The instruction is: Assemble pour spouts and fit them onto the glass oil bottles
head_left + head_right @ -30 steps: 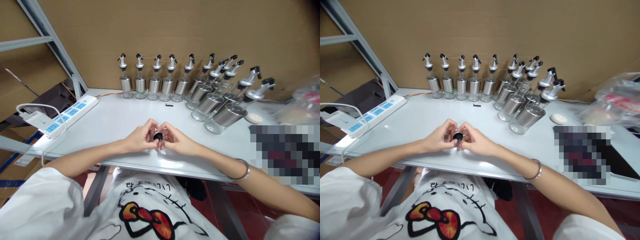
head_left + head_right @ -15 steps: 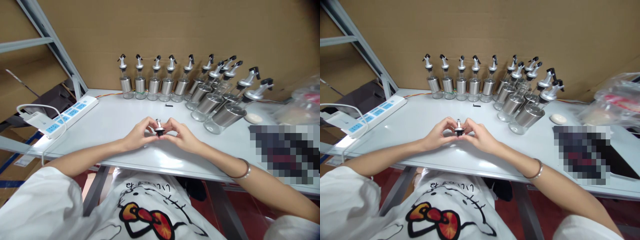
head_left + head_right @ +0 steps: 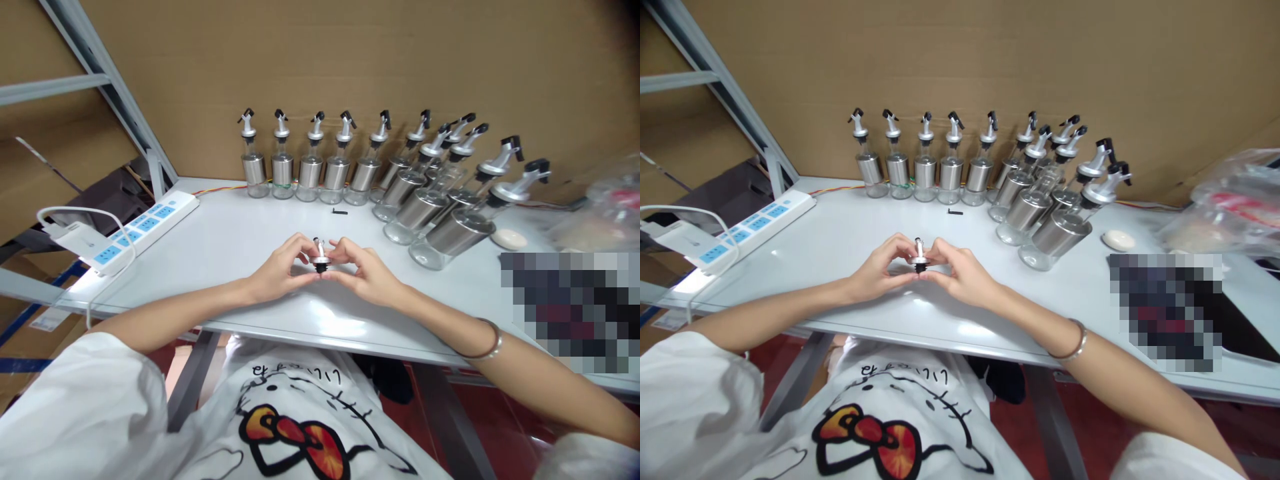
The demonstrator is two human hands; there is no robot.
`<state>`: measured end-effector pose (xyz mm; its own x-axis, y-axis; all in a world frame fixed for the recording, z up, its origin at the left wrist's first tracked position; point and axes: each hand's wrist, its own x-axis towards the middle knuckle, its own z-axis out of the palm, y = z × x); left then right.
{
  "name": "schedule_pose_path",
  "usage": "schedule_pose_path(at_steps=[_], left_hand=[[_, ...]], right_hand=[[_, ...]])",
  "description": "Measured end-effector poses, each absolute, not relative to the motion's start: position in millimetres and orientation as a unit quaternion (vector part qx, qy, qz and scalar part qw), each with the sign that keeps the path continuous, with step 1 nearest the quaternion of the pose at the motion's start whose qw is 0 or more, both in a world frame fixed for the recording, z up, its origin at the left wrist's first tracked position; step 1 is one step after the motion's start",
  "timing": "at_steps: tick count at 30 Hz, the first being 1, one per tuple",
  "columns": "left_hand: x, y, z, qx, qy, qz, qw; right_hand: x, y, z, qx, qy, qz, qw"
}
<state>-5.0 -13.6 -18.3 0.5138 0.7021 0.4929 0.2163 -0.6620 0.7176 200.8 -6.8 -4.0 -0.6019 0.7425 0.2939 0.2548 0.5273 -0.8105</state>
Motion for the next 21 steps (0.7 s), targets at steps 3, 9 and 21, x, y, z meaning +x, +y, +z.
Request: schedule_pose_path(at_steps=[3, 9, 21], left_hand=[[-4.2, -14.3, -16.9, 0.809, 0.287, 0.420, 0.296], [-4.2, -13.8, -17.1, 0.808, 0.283, 0.431, 0.286], [-8.1, -10.1, -19.8, 0.836, 0.279, 0.392, 0.264]], right_hand=[[201.9, -5.1, -3.9, -0.304, -0.816, 0.352, 0.344], [203.3, -2.4, -4.0, -0.300, -0.831, 0.286, 0.370], [204.3, -4.2, -4.1, -0.283, -0.860, 0.196, 0.376]])
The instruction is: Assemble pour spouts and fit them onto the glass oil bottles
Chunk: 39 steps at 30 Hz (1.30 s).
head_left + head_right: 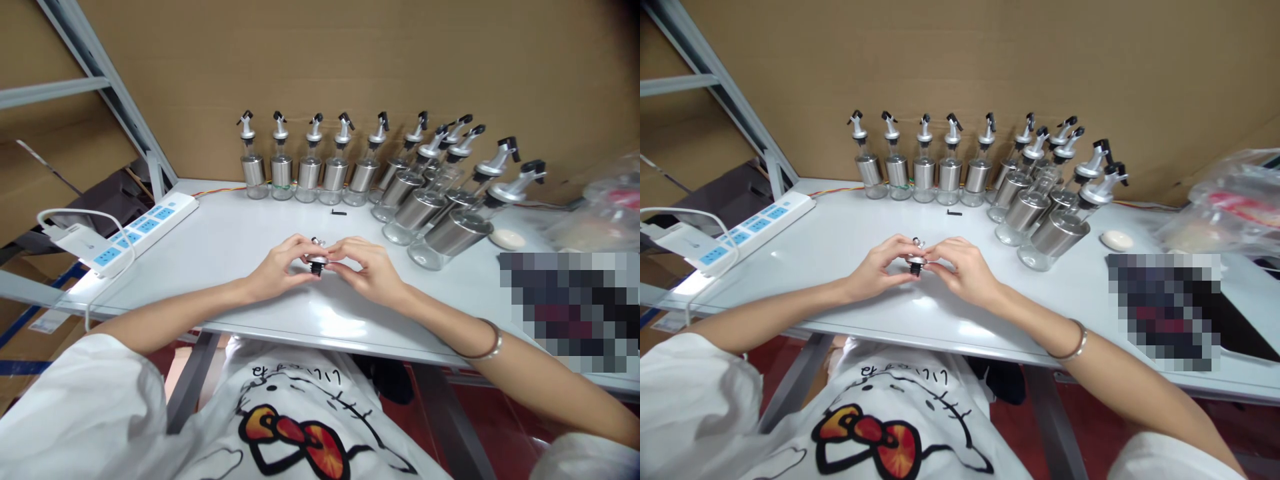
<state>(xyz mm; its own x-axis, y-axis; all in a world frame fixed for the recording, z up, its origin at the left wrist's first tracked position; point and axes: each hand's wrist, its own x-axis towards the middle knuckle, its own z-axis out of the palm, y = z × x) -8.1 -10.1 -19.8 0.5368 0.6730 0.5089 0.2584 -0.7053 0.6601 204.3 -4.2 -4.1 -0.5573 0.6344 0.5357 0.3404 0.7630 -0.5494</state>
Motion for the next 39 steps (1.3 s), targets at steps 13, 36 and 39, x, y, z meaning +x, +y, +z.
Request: schedule_pose_path(at_steps=[13, 36, 39], left_hand=[[-9.3, -8.3, -20.0, 0.848, 0.319, 0.333, 0.260], [-8.0, -10.2, -21.1, 0.874, 0.267, 0.322, 0.248], [-7.4, -10.3, -23.5, 0.847, 0.296, 0.356, 0.261]], right_hand=[[239.8, 62.8, -16.4, -0.431, -0.868, 0.107, 0.222], [238.8, 54.3, -6.7, -0.454, -0.883, 0.039, 0.116], [238.0, 54.6, -7.8, -0.491, -0.863, 0.037, 0.110]])
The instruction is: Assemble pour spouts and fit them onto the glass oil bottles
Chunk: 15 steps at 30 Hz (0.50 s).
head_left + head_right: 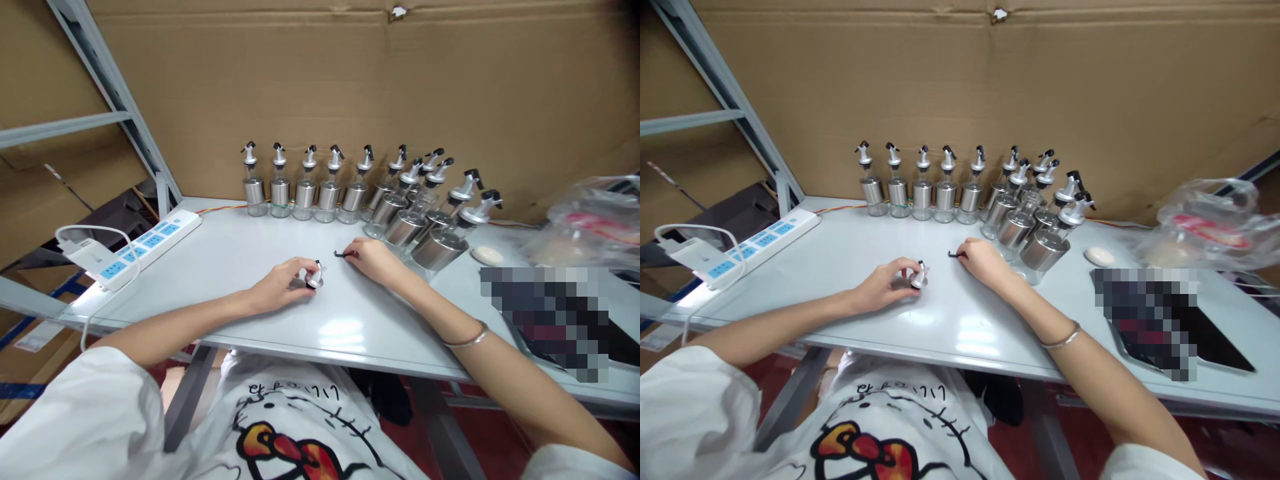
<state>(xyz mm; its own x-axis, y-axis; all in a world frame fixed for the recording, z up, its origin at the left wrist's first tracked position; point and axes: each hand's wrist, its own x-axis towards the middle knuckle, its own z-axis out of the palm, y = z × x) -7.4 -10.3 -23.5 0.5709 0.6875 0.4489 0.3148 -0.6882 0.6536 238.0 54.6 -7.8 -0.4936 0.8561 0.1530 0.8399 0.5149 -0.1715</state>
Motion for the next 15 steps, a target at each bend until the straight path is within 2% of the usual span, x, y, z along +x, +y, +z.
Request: schedule_pose_path(at_steps=[6, 9, 12, 15], left_hand=[[-5.3, -11.0, -21.3, 0.778, 0.346, 0.380, 0.362], [-3.9, -9.9, -22.2, 0.736, 0.343, 0.398, 0.426], [-2.9, -8.6, -25.4, 0.709, 0.328, 0.402, 0.477], [-2.7, -8.1, -27.9, 0.711, 0.321, 0.396, 0.485]], right_hand=[[236.6, 50.3, -4.9, -0.525, -0.841, 0.044, 0.119], [230.4, 44.5, -1.6, -0.511, -0.835, 0.102, 0.176], [221.2, 37.3, 0.2, -0.458, -0.787, 0.317, 0.268], [213.5, 29.3, -0.1, -0.390, -0.674, 0.548, 0.306]])
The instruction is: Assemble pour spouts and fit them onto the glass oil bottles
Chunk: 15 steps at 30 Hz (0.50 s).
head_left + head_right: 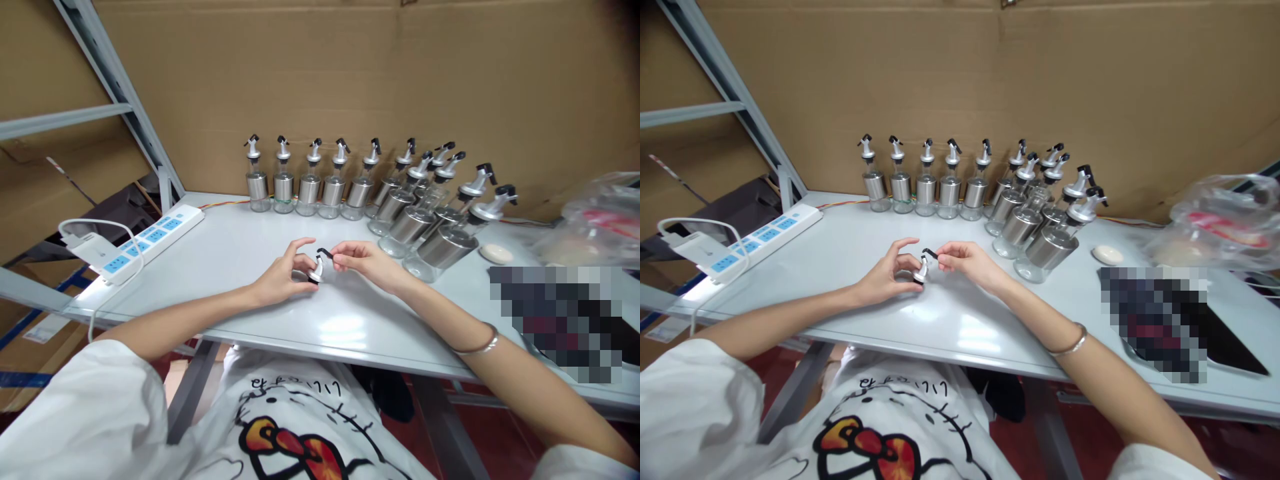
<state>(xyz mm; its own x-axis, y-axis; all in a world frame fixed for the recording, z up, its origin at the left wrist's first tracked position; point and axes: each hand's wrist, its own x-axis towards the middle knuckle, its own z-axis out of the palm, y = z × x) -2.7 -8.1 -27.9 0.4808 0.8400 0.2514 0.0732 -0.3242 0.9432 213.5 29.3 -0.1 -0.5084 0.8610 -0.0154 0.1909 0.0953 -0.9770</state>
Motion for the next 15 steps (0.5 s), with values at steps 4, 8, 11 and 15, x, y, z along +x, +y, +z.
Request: schedule_pose_path(at_steps=[4, 8, 11, 15], left_hand=[[-2.9, -7.8, -28.4, 0.721, 0.321, 0.395, 0.470], [-3.4, -7.6, -27.9, 0.729, 0.320, 0.395, 0.458], [-3.8, -8.0, -27.2, 0.736, 0.320, 0.390, 0.452], [-3.9, -8.5, -26.3, 0.736, 0.331, 0.386, 0.446]], right_hand=[[209.1, 21.7, -1.2, -0.358, -0.565, 0.674, 0.313], [209.2, 20.1, -1.3, -0.359, -0.517, 0.716, 0.303], [209.5, 20.5, -1.0, -0.369, -0.487, 0.735, 0.294], [209.1, 19.5, 0.1, -0.369, -0.480, 0.742, 0.286]])
